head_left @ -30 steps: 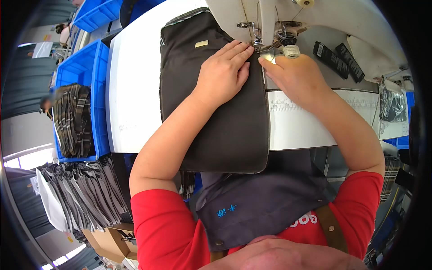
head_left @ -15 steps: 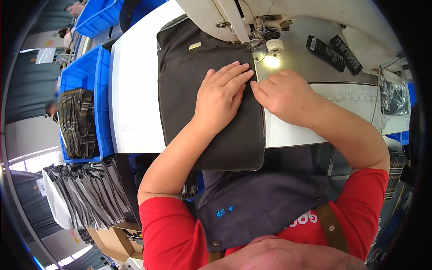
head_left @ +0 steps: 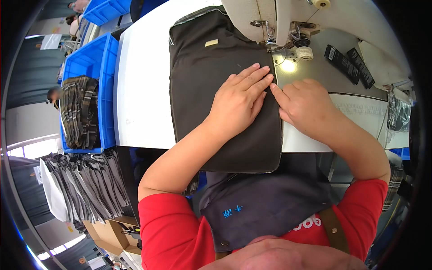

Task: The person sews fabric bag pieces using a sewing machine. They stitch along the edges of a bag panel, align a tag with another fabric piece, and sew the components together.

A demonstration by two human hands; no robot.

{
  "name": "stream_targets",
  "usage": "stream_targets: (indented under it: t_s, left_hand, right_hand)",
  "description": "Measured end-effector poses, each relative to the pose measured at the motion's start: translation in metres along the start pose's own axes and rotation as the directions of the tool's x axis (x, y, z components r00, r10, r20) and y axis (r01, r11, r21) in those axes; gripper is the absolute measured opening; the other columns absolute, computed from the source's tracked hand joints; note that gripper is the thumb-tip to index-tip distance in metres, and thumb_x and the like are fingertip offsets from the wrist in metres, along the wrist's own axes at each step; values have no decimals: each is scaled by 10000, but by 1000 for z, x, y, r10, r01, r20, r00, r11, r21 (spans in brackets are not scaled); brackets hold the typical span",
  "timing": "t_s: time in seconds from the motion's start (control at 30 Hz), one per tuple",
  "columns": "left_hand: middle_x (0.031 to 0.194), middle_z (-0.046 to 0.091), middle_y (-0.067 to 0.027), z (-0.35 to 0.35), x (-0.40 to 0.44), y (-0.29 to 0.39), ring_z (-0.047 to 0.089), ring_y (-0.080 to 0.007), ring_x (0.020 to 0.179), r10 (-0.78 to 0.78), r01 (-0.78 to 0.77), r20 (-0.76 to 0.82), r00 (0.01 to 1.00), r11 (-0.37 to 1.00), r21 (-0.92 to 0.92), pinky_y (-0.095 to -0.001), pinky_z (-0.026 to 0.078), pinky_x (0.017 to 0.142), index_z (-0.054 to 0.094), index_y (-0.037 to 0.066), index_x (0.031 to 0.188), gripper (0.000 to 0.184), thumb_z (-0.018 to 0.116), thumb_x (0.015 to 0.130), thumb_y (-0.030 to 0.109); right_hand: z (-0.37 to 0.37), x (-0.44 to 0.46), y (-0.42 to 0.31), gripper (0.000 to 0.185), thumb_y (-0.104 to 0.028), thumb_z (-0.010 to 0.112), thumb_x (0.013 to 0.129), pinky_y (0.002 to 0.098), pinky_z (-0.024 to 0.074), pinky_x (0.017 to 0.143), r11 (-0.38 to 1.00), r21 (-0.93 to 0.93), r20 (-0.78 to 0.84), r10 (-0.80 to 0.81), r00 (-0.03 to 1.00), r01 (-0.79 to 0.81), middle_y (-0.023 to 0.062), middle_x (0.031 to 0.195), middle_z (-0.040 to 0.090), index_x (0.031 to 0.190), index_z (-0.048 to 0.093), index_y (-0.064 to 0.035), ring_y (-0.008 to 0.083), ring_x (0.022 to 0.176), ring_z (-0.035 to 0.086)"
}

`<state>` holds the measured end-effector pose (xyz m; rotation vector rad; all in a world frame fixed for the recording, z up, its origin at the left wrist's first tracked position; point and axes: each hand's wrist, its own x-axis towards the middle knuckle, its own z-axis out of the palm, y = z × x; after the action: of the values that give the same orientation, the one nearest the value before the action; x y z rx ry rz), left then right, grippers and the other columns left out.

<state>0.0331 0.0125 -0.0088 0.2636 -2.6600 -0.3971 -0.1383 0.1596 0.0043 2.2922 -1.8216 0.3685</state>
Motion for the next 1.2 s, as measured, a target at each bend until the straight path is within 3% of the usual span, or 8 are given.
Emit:
stream_targets:
  t_s: [0.5, 0.83, 0.97, 1.03, 1.1, 1.2]
  left_hand:
    - [1395, 693, -50, 8, 30, -42, 610, -253, 1355, 62, -61, -28, 998, 998, 29, -417, 529, 1022, 727, 121, 1321, 366, 709, 960, 176]
    - [1353, 712, -75, 5, 43, -54, 627, -272, 1325, 107, -106, -24, 994, 993, 45, -413, 534, 1050, 744, 132, 1299, 344, 706, 964, 201]
    - [1381, 696, -75, 10, 39, -59, 607, -263, 1352, 150, -148, -34, 988, 987, 58, -447, 515, 1068, 726, 109, 1315, 375, 704, 961, 232]
    - [1459, 644, -93, 4, 32, -50, 557, -288, 1405, 152, -153, 24, 988, 986, 62, -470, 486, 1097, 667, 97, 1400, 435, 663, 1001, 272]
    - [1613, 494, -107, -4, 19, -35, 394, -329, 1531, 72, -97, 201, 977, 988, 116, -545, 411, 1166, 532, 110, 1539, 527, 602, 1053, 301]
    - [1663, 423, -111, -18, -15, -2, 335, -353, 1561, 70, -82, 309, 948, 996, 27, -584, 391, 1168, 469, 98, 1579, 563, 578, 1067, 304]
  right_hand:
    - [11, 15, 17, 507, -339, 778, 891, 366, 541, 699, 983, -27, 26, 180, 983, -180, 55, 823, 698, 1306, 690, -62, 226, 766, 702]
    - [15, 17, 22, 476, -320, 763, 915, 391, 555, 696, 971, 14, 24, 240, 970, -240, 60, 839, 704, 1322, 672, -92, 254, 775, 704]
    - [8, 13, 20, 395, -286, 713, 954, 399, 557, 699, 979, 20, 11, 204, 979, -204, 58, 894, 689, 1326, 686, -154, 264, 809, 701]
    - [5, 9, 20, 431, -178, 666, 950, 431, 526, 711, 985, 54, 51, 162, 985, -165, 69, 860, 615, 1381, 671, -179, 293, 774, 652]
    - [-2, -3, 13, 435, -142, 647, 934, 430, 522, 712, 992, 50, 64, 110, 992, -113, 68, 847, 595, 1365, 687, -182, 291, 769, 639]
    - [-14, -24, -10, 465, -84, 616, 900, 425, 521, 722, 996, 67, 74, 54, 996, -59, 71, 845, 581, 1343, 710, -188, 284, 800, 627]
